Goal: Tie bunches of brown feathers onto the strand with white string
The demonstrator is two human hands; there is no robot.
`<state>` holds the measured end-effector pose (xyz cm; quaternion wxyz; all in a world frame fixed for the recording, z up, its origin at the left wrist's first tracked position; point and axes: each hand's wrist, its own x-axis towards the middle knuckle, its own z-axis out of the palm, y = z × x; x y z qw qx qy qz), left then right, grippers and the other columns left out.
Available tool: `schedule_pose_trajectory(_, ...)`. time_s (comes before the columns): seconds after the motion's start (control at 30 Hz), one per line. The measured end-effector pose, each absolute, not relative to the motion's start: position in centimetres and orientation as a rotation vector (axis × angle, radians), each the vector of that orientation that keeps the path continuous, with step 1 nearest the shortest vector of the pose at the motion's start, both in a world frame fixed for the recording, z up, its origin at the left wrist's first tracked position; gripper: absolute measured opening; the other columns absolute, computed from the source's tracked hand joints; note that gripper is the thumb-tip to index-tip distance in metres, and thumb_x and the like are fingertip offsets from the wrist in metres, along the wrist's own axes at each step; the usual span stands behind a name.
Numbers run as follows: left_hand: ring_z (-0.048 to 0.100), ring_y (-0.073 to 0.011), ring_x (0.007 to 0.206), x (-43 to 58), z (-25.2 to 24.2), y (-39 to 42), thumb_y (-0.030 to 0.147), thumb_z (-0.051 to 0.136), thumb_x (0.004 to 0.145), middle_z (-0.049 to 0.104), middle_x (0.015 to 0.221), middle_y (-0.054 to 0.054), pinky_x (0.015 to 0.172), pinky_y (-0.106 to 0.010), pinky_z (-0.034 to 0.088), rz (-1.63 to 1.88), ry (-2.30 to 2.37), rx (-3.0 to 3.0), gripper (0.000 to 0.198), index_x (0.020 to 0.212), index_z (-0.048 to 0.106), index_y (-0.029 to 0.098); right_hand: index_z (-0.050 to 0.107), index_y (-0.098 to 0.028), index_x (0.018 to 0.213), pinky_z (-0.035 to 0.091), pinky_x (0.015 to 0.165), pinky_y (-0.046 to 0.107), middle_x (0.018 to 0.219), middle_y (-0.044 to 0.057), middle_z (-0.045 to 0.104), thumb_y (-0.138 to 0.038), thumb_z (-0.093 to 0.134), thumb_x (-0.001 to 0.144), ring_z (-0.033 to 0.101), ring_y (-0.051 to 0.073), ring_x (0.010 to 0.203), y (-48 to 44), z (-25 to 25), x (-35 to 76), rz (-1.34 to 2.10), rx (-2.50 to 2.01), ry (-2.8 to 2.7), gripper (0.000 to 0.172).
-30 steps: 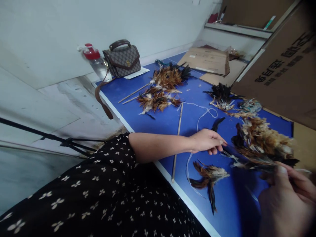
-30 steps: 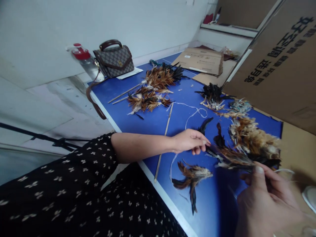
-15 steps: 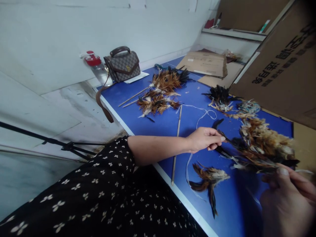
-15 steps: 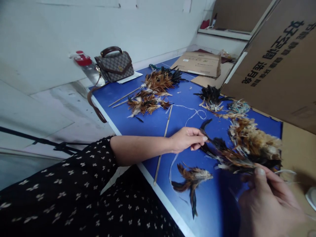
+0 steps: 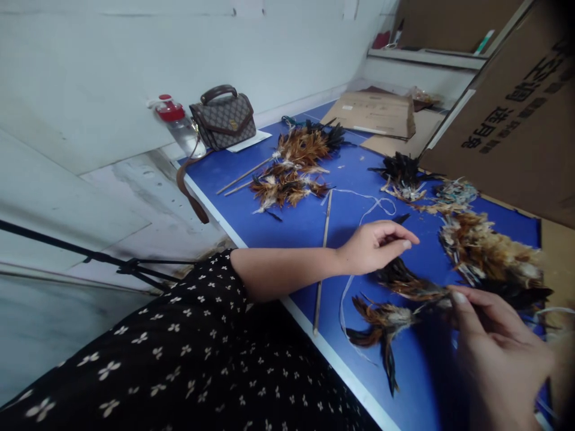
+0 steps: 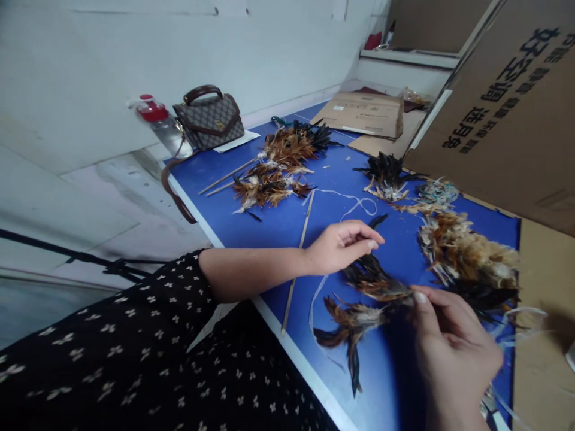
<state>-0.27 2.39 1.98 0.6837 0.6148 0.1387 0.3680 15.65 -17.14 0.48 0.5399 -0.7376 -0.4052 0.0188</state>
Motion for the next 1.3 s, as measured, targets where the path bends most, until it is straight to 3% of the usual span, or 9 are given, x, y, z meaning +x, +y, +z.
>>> schedule_pose_trajectory(0.1,0.068,-0.0129,0.098,-0.5,1.9,2.1,0.028,0.082,0.094,0.077,0.105,-0.007,0.099,-0.028,0.054,0.573,0.212,1.492,0.014,0.098,0.083,0.014,0.086,-0.026,0.1,0.055,0.066,0.029,0.102,0.004,0.079,-0.051,0.084,0.095,0.07,0.018,0.079,-16.6,0.6,15.4,0.068,-1.708,-1.079,0.026)
schedule_pose_trajectory(0.2,0.07,-0.0132,0.097,-0.5,1.3,1.8,0.037,0.091,0.086,0.08,0.103,-0.003,0.103,-0.03,0.055,0.235,0.22,1.395,0.027,0.102,0.085,0.016,0.086,-0.029,0.099,0.059,0.073,0.031,0.104,0.003,0.079,-0.051,0.082,0.096,0.073,0.02,0.089,-16.5,0.6,15.3,0.085,-1.666,-1.175,0.023)
schedule_pose_trajectory(0.33,0.069,-0.0104,0.082,-0.2,-0.2,1.4,0.049,0.099,0.075,0.079,0.091,0.001,0.091,-0.027,0.057,0.027,0.175,1.169,0.043,0.098,0.084,0.016,0.086,-0.031,0.1,0.061,0.084,0.03,0.106,0.002,0.08,-0.047,0.082,0.097,0.074,0.019,0.094,-16.5,0.7,15.2,0.054,-1.641,-1.228,0.017)
schedule_pose_trajectory(0.57,0.07,-0.0129,0.074,0.4,-1.1,1.3,0.061,0.105,0.061,0.078,0.084,-0.004,0.075,-0.028,0.058,-0.129,0.053,0.978,0.062,0.096,0.084,0.014,0.086,-0.031,0.101,0.061,0.087,0.03,0.106,0.001,0.08,-0.043,0.082,0.099,0.075,0.018,0.095,-16.5,0.6,15.2,0.059,-1.606,-1.284,0.013)
schedule_pose_trajectory(0.73,0.066,-0.0104,0.065,0.0,0.4,0.8,0.055,0.105,0.065,0.074,0.079,-0.001,0.065,-0.025,0.052,-0.065,0.156,1.012,0.056,0.096,0.083,0.015,0.088,-0.03,0.103,0.062,0.094,0.033,0.108,0.003,0.082,-0.049,0.085,0.095,0.075,0.021,0.098,-16.4,0.9,14.3,0.086,-1.632,-1.179,0.021)
schedule_pose_trajectory(0.9,0.048,-0.0043,0.057,-0.2,1.1,0.3,0.053,0.101,0.073,0.067,0.073,0.003,0.057,-0.024,0.034,0.053,0.314,1.117,0.048,0.09,0.078,0.014,0.087,-0.028,0.126,0.063,0.074,0.027,0.11,0.006,0.083,-0.063,0.089,0.086,0.072,0.018,0.08,-16.5,1.2,13.8,0.298,-1.74,-0.911,0.053)
schedule_pose_trajectory(1.07,0.048,-0.0047,0.059,0.0,0.0,0.2,0.056,0.098,0.072,0.064,0.074,0.005,0.059,-0.025,0.036,0.168,0.266,1.229,0.05,0.088,0.075,0.015,0.087,-0.024,0.11,0.059,0.065,0.018,0.095,0.005,0.08,-0.066,0.098,0.072,0.069,0.014,0.072,-16.6,0.5,14.3,0.407,-1.764,-0.764,0.057)
schedule_pose_trajectory(1.17,0.051,-0.005,0.062,-0.1,-0.2,0.1,0.058,0.095,0.078,0.067,0.079,0.004,0.062,-0.024,0.039,0.177,0.283,1.312,0.047,0.091,0.077,0.016,0.086,-0.023,0.109,0.057,0.065,0.017,0.089,0.003,0.078,-0.066,0.098,0.073,0.067,0.014,0.07,-16.6,0.3,14.5,0.397,-1.78,-0.76,0.056)
schedule_pose_trajectory(1.3,0.051,-0.0048,0.065,-0.2,0.2,0.0,0.059,0.097,0.074,0.07,0.085,0.002,0.063,-0.024,0.039,0.177,0.34,1.221,0.052,0.093,0.078,0.015,0.086,-0.023,0.107,0.054,0.065,0.016,0.088,0.003,0.077,-0.065,0.096,0.076,0.065,0.013,0.07,-16.7,0.6,14.3,0.353,-1.776,-0.803,0.053)
